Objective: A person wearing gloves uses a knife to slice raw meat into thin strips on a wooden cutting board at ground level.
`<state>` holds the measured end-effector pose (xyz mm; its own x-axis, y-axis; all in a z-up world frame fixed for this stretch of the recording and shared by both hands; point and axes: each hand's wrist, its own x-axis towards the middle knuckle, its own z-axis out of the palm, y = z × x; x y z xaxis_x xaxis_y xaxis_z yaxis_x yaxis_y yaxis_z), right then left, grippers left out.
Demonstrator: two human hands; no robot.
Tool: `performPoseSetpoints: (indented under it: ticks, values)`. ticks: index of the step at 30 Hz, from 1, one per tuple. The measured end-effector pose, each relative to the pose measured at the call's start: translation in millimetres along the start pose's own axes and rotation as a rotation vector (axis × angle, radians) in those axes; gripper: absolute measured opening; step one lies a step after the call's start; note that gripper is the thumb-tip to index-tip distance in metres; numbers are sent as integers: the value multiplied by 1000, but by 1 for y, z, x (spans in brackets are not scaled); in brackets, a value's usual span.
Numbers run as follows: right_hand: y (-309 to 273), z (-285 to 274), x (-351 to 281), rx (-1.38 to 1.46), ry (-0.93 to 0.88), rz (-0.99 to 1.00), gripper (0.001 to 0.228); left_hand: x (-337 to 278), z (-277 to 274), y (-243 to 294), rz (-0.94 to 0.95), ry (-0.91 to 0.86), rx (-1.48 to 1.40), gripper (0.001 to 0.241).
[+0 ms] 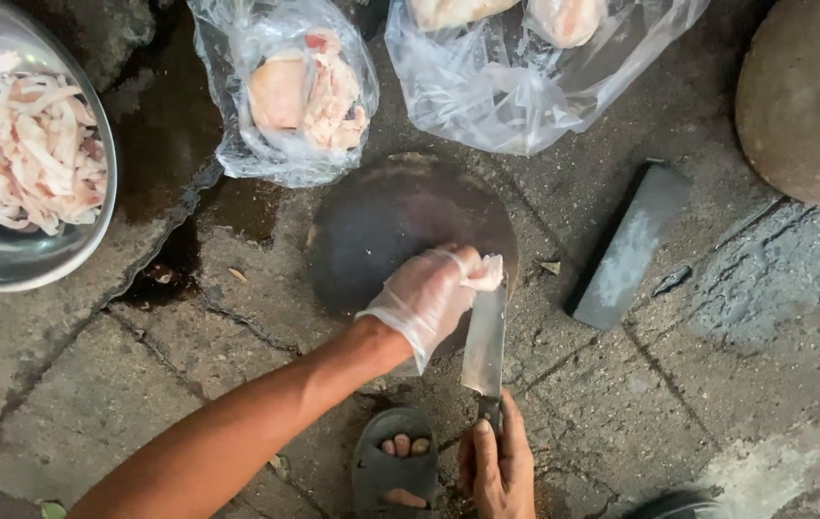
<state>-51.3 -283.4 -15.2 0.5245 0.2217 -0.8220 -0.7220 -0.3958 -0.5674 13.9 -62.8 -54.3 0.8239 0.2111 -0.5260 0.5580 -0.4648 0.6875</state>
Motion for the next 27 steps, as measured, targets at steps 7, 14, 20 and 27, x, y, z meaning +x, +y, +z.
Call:
performPoseSetpoints:
  ticks: [7, 14, 20, 27]
  values:
    - [8, -7, 4, 16, -50, -105, 58, -2, -45, 1, -294, 46, -476, 14]
    - [3, -7, 5, -115, -20, 17, 59, 7, -21, -40, -261, 148, -589, 22]
    - [-1, 1, -1, -119, -50, -5, 57, 6, -28, -28, -200, 109, -687, 26]
    - [3, 16, -8, 20, -7, 19, 53, 11, -22, -52, -232, 90, -1311, 31]
